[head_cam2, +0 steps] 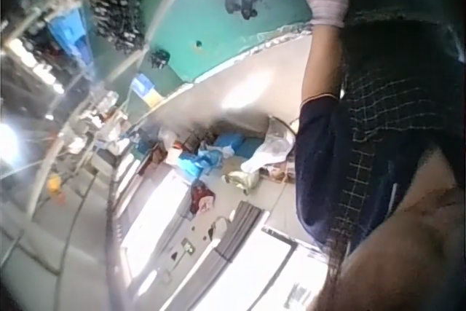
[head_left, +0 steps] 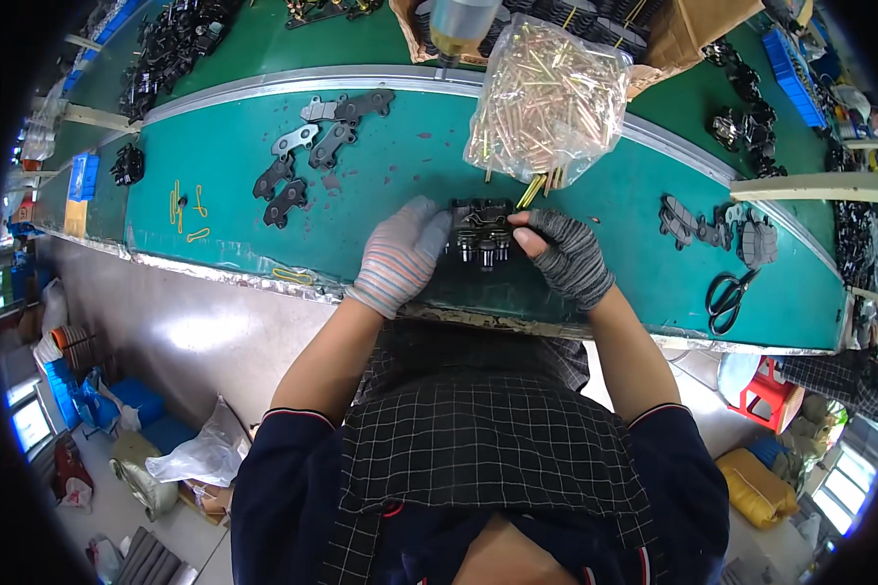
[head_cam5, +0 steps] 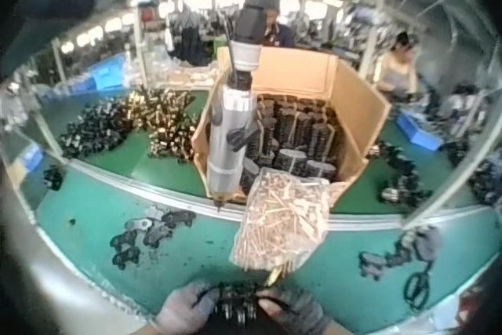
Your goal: Assembling brake pad components using an electric screwdriver at a factory workstation.
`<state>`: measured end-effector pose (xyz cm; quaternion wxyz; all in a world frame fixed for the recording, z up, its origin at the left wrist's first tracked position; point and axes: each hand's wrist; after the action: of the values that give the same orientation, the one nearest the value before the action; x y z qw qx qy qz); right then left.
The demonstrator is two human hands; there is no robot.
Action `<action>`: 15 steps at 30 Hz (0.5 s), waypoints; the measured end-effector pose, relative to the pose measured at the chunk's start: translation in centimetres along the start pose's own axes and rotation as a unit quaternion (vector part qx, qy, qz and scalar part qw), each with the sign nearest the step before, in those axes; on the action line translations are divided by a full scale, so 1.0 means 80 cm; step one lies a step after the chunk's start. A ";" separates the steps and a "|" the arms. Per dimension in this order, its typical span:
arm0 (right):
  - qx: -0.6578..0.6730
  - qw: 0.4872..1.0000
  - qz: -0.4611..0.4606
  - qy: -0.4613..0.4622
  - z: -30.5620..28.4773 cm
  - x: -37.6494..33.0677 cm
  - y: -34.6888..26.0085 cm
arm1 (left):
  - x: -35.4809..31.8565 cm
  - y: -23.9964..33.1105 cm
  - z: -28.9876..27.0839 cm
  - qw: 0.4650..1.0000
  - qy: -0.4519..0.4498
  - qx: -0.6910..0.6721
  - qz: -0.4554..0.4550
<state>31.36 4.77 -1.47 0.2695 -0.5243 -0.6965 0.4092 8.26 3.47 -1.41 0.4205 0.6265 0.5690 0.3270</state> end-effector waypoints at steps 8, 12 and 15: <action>0.102 0.981 0.160 0.043 0.017 0.026 -0.024 | -0.003 0.020 -0.006 0.991 0.058 0.103 0.067; 0.069 0.988 0.129 0.046 0.022 0.025 -0.020 | 0.011 0.008 -0.018 0.966 0.036 0.164 0.198; 0.020 0.997 0.051 0.062 0.023 0.017 -0.010 | 0.017 -0.001 -0.026 0.952 -0.001 0.165 0.258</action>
<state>29.02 5.47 -1.81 0.3010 -0.5779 -0.6428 0.4029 6.57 5.13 -0.65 0.2130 0.8129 0.4336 0.3254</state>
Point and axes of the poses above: each hand's wrist, its own x-axis towards the middle knuckle, its own z-axis out of the palm, y = z × x, and after that the axes turned 7 degrees about z, right-handed
